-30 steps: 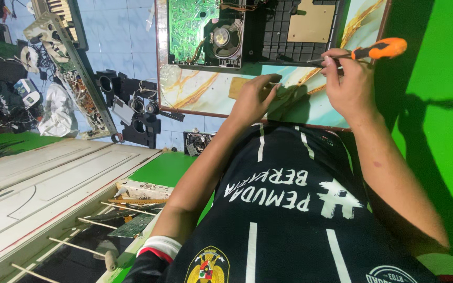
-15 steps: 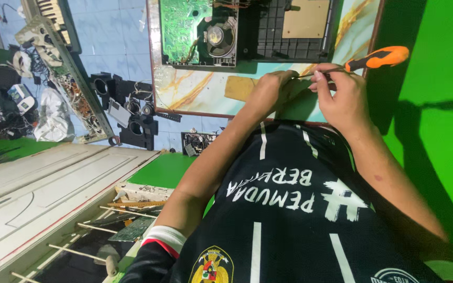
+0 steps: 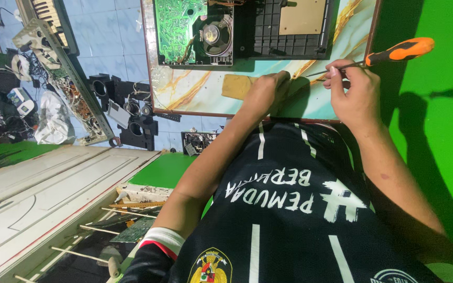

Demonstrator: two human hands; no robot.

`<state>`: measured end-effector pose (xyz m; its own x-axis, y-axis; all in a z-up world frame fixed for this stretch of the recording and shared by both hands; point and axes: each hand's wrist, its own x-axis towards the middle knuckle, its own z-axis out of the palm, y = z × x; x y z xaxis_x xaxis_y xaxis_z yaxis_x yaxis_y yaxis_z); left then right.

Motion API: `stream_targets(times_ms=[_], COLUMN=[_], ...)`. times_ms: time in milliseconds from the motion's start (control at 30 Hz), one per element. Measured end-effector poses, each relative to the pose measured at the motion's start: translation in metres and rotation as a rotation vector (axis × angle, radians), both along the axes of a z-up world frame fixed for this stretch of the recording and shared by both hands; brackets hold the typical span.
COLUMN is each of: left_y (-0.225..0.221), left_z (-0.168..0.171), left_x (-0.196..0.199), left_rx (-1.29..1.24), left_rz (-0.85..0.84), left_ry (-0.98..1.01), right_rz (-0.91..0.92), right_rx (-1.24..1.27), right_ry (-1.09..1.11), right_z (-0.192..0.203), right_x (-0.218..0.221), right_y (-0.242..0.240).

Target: The person uses a screwdriver to remove and tighten screws on the back of an electronic keyboard, then moves components and handles internal wiring by hand.

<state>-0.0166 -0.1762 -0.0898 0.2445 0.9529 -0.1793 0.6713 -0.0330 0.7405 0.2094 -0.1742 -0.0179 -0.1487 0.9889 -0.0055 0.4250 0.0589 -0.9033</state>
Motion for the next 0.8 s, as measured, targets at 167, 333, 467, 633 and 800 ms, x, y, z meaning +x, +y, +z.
stream_targets(times_ms=[167,333,467,633,800], left_y=[0.007,0.008,0.007,-0.001,0.005], left_z=[-0.001,0.007,0.020,0.039,0.052], left_x=[-0.004,-0.021,-0.028,-0.019,-0.004], left_rx=[0.091,0.167,0.272,0.263,0.275], left_rz=[0.033,0.100,0.042,-0.021,-0.114], left_ry=[-0.045,-0.145,0.017,-0.013,-0.026], right_rz=[-0.005,-0.018,-0.008,0.067,0.074], right_rx=[0.006,-0.009,-0.003,0.043,-0.022], right_ry=[-0.010,-0.018,-0.028,0.016,0.133], right_z=[-0.009,-0.012,-0.010,-0.004,0.006], right_x=[0.000,0.001,-0.002,-0.008,-0.025], right_y=[-0.005,-0.008,-0.004,-0.001,0.003])
